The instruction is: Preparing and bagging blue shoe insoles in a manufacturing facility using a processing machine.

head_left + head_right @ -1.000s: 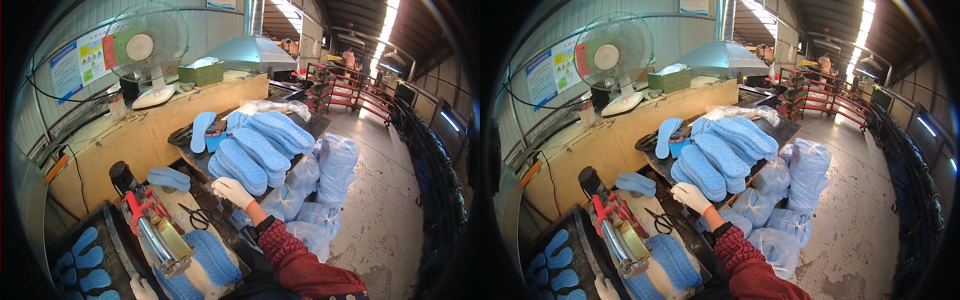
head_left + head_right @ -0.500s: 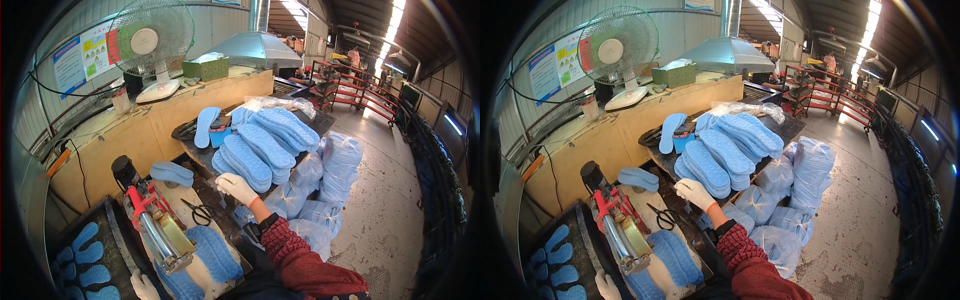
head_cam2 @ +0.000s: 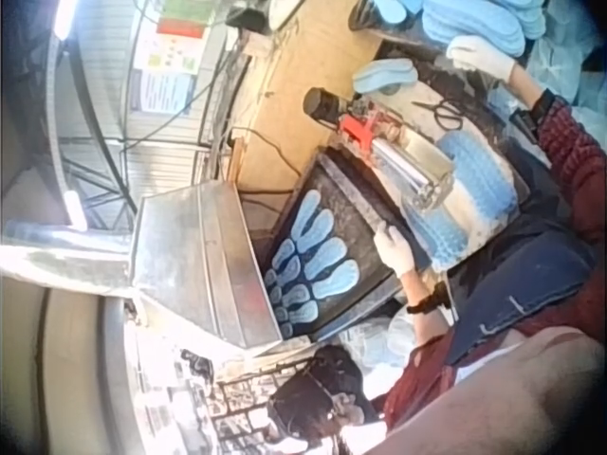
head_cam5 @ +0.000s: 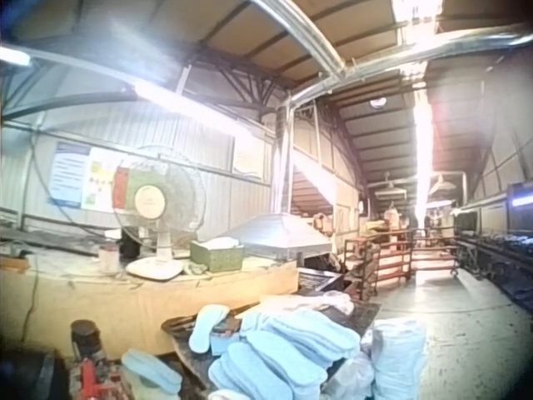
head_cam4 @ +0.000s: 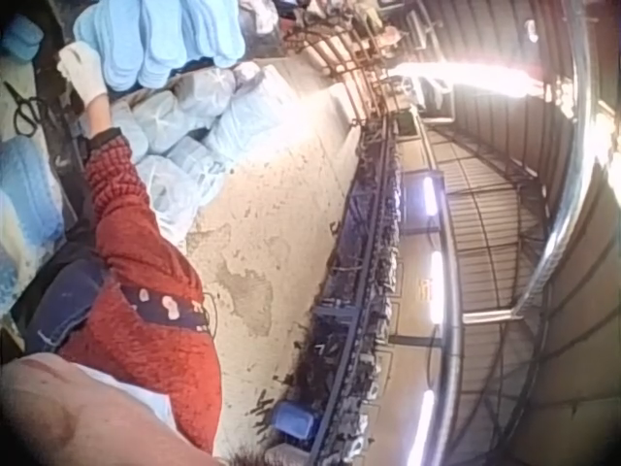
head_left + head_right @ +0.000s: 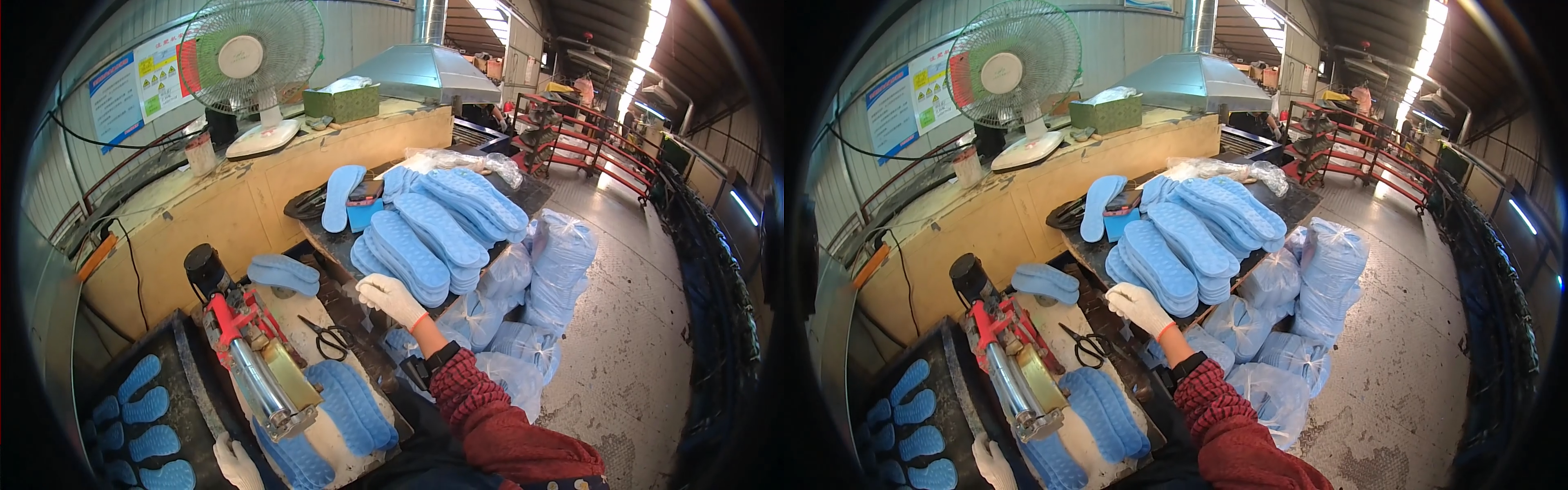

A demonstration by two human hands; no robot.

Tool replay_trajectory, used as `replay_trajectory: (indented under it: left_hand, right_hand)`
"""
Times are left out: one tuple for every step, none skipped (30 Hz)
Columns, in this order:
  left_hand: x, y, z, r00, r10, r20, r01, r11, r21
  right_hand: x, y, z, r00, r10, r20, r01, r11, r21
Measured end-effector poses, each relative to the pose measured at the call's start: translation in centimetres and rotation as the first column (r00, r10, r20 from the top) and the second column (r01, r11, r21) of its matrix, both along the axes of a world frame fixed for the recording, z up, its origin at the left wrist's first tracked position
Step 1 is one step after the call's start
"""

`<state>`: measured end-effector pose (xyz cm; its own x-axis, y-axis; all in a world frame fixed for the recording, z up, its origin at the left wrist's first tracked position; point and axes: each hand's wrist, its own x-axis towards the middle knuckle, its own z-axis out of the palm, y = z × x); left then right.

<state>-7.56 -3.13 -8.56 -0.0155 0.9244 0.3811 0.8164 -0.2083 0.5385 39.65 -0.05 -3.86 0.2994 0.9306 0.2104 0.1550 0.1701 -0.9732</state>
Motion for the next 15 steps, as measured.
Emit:
replay_trajectory:
  left_hand:
    - [0.0, 0.0, 0.0, 1.0, 0.001, -0.001, -0.001, 1.0, -0.004]
    - [0.0, 0.0, 0.0, 1.0, 0.002, -0.003, -0.002, 1.0, -0.004]
    - [0.0, 0.0, 0.0, 1.0, 0.006, 0.001, -0.006, 1.0, -0.013]
    - [-0.1, 0.0, 0.0, 1.0, 0.011, 0.005, -0.011, 1.0, -0.023]
    - [-0.2, 0.0, -0.1, 1.0, 0.011, 0.003, -0.011, 1.0, -0.023]
    - [-0.3, 0.0, -0.2, 1.0, 0.011, 0.001, -0.011, 1.0, -0.012]
    - [-0.4, 0.1, -0.4, 1.0, 0.012, -0.001, -0.012, 1.0, 0.0]
    - [-0.5, 0.2, -0.6, 1.0, 0.012, -0.002, -0.012, 1.0, 0.0]
    - [-0.5, 0.4, -0.9, 1.0, 0.003, -0.011, -0.004, 0.999, -0.045]
    - [-0.6, 0.5, -1.1, 1.0, -0.004, -0.021, 0.002, 0.996, -0.091]
    - [-0.5, 1.0, -1.5, 0.999, -0.011, 0.046, 0.012, 1.0, -0.007]
    - [-0.3, 1.2, -1.9, 0.994, 0.011, 0.107, -0.01, 1.0, -0.009]
    - [-0.4, 1.4, -2.2, 0.995, 0.014, 0.104, -0.016, 1.0, 0.021]
    - [-0.5, 1.4, -2.4, 0.994, 0.003, 0.111, -0.008, 0.999, 0.04]
    - [-0.5, 1.6, -2.6, 0.993, 0.08, 0.09, -0.08, 0.997, -0.003]
  right_hand:
    - [0.0, 0.0, 0.1, 1.0, -0.007, -0.01, 0.007, 1.0, -0.009]
    - [0.0, 0.0, 0.1, 1.0, -0.002, -0.004, 0.002, 1.0, -0.004]
    - [-0.1, 0.0, 0.1, 1.0, -0.003, -0.011, 0.003, 1.0, -0.01]
    - [-0.1, 0.0, 0.2, 1.0, -0.006, -0.027, 0.005, 1.0, -0.024]
    - [-0.1, 0.0, 0.2, 1.0, -0.004, -0.02, 0.004, 1.0, -0.017]
    - [-0.1, 0.0, 0.2, 1.0, -0.006, -0.024, 0.006, 1.0, -0.021]
    - [-0.1, 0.0, 0.2, 0.999, -0.016, -0.038, 0.014, 0.999, -0.039]
    - [-0.2, 0.0, 0.3, 1.0, -0.007, -0.028, 0.007, 1.0, -0.025]
    - [-0.2, 0.0, 0.3, 1.0, -0.013, -0.023, 0.013, 1.0, -0.012]
    - [-0.3, -0.1, 0.3, 0.999, -0.03, -0.026, 0.029, 0.999, -0.015]
    - [-0.3, -0.1, 0.3, 0.999, -0.024, -0.027, 0.025, 1.0, 0.018]
    - [-0.4, -0.1, 0.3, 0.999, -0.033, -0.039, 0.033, 0.999, 0.001]
    - [-0.5, -0.1, 0.2, 0.999, -0.03, -0.036, 0.031, 0.999, 0.041]
    - [-0.6, -0.1, 0.1, 0.999, -0.05, 0.013, 0.049, 0.997, 0.051]
    - [-0.7, -0.1, 0.0, 0.999, -0.034, 0.025, 0.033, 0.998, 0.058]
